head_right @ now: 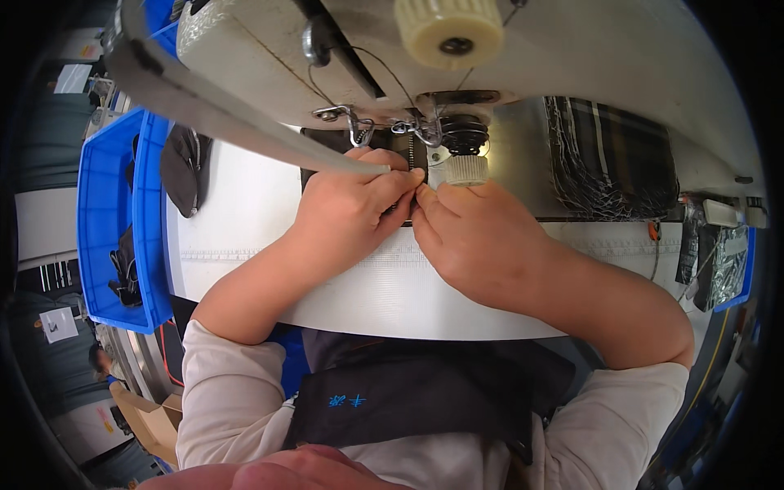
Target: The person operates an industrial sewing machine to stitch a zipper onto a small black pouch. They guide the fabric under the needle, aligning the zipper teeth with the presser foot, and sew along the edge of the pouch.
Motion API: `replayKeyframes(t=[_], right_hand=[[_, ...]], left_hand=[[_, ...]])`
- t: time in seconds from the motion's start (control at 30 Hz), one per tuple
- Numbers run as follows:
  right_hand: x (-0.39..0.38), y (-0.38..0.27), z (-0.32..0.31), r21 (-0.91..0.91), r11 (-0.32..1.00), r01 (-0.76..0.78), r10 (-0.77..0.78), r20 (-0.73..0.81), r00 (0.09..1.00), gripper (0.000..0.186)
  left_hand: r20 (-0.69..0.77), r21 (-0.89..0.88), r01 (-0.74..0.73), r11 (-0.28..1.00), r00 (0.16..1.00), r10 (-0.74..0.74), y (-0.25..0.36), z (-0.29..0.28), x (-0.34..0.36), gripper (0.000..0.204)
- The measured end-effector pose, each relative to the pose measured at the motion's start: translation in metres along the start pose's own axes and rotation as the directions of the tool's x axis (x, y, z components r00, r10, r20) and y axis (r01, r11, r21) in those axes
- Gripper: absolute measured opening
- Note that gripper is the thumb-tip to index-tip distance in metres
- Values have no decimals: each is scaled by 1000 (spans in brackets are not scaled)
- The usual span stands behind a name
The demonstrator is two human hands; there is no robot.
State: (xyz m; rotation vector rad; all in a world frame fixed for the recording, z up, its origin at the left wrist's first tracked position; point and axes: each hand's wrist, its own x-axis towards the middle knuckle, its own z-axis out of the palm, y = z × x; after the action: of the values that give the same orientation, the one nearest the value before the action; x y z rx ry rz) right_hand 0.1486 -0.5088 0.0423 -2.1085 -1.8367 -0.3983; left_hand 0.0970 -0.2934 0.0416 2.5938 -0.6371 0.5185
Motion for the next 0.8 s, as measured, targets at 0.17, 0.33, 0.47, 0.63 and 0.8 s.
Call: replayKeyframes(t=[0.17, 0.33, 0.47, 0.63, 0.8], right_hand=[[2, 0, -1, 8, 1000, -19, 19, 3, 1000, 31], [7, 2, -1, -14, 996, -91, 91, 3, 996, 31], [7, 5, -1, -18, 992, -128, 128, 22, 992, 39], [7, 6, 2, -31, 993, -115, 114, -36, 993, 37], [5, 6, 4, -16, 996, -83, 82, -59, 995, 33]], left_hand=[[17, 2, 22, 1000, 1000, -22, 2, -1, 1, 23], [11, 69, 25, 997, 1000, -25, -6, 6, 3, 20], [29, 91, 31, 995, 999, -34, -9, 6, 7, 19], [54, 54, 54, 997, 997, -57, -10, 5, 9, 19], [80, 48, 77, 996, 994, -80, -8, 1, 8, 21]])
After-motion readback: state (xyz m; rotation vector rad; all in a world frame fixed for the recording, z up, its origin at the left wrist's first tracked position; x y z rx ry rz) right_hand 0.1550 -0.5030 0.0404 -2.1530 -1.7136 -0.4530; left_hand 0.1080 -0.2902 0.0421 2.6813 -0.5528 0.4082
